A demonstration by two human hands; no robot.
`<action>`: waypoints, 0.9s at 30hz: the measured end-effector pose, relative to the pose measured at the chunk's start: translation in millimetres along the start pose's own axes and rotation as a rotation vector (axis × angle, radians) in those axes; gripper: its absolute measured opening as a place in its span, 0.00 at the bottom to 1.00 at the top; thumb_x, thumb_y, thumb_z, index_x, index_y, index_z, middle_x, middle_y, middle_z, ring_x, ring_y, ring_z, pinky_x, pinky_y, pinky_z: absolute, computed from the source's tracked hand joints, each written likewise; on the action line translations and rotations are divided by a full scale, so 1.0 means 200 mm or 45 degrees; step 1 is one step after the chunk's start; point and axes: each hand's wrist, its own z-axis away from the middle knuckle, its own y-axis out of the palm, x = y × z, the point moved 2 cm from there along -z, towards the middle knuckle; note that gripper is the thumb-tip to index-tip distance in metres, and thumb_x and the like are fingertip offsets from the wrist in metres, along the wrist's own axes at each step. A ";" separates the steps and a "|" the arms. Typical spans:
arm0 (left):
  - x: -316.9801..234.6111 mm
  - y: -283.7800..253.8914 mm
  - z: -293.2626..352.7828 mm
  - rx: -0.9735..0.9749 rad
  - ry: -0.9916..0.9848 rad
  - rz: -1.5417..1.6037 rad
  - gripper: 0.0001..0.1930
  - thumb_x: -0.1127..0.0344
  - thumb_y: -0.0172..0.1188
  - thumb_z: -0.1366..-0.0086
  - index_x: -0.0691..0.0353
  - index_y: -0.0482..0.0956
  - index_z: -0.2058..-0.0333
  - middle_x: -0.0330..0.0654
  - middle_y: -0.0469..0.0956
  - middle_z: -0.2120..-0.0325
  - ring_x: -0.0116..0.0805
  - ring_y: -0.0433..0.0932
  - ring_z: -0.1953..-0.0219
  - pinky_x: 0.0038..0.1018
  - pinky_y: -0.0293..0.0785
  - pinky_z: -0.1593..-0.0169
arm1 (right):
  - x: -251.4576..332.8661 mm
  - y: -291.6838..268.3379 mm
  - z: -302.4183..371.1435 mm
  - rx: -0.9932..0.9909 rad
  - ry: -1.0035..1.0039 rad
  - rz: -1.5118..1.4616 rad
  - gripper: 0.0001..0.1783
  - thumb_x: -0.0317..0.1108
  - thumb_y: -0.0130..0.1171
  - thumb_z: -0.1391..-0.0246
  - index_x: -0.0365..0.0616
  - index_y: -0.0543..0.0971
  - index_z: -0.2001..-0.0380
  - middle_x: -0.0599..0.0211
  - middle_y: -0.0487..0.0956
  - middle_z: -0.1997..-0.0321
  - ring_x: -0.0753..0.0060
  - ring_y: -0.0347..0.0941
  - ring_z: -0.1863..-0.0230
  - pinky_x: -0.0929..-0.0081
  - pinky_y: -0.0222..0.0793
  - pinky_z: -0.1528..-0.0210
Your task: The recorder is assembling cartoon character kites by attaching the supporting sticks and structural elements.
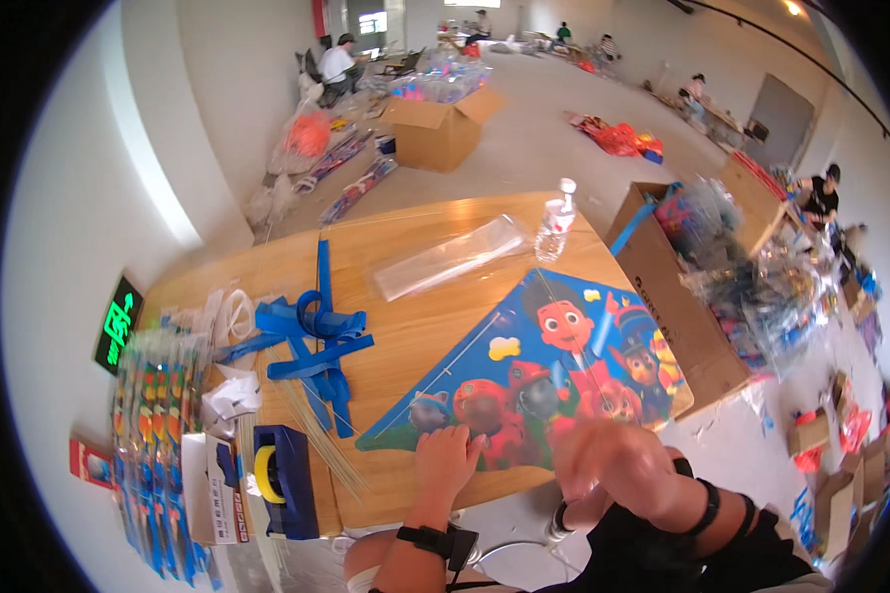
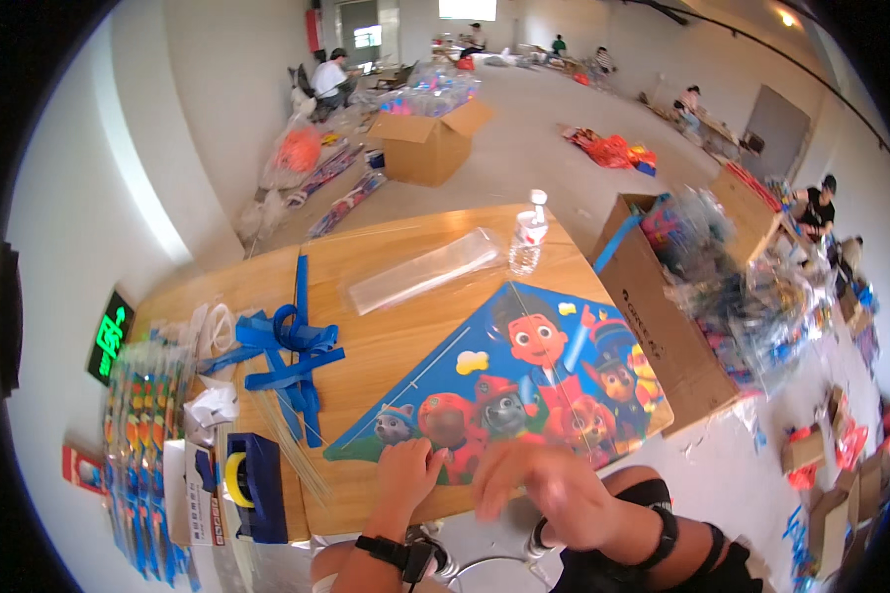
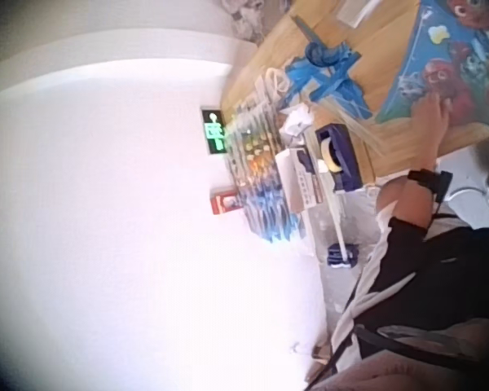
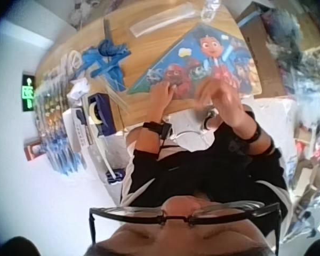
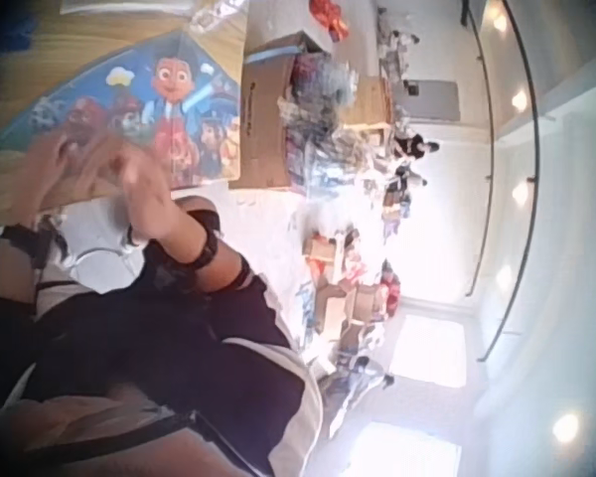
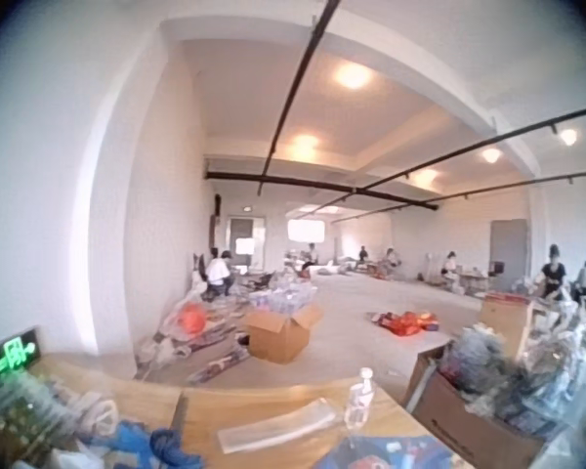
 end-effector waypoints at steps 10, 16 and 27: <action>-0.03 -0.17 0.27 0.210 -0.005 0.024 0.14 0.53 0.61 0.33 0.58 0.79 0.69 0.48 0.80 0.68 0.53 0.80 0.62 0.49 0.74 0.56 | 0.83 0.48 0.15 0.623 -0.548 -0.677 0.13 0.29 0.51 0.36 0.39 0.82 0.72 0.64 0.79 0.71 0.65 0.71 0.77 0.66 0.62 0.72; 0.19 -0.53 0.53 -0.138 -0.183 0.473 0.09 0.62 0.62 0.34 0.61 0.82 0.63 0.50 0.82 0.66 0.51 0.82 0.62 0.40 0.77 0.58 | 0.98 0.61 0.31 0.615 -0.555 -0.774 0.14 0.32 0.50 0.33 0.42 0.81 0.71 0.65 0.77 0.72 0.64 0.70 0.77 0.67 0.60 0.73; 0.95 -0.92 1.18 -0.952 -0.871 0.142 0.17 0.59 0.55 0.27 0.68 0.84 0.65 0.50 0.81 0.66 0.45 0.78 0.62 0.38 0.73 0.56 | 1.04 0.57 0.53 0.866 -0.669 -0.521 0.12 0.31 0.51 0.33 0.42 0.80 0.70 0.64 0.76 0.71 0.66 0.72 0.76 0.68 0.61 0.74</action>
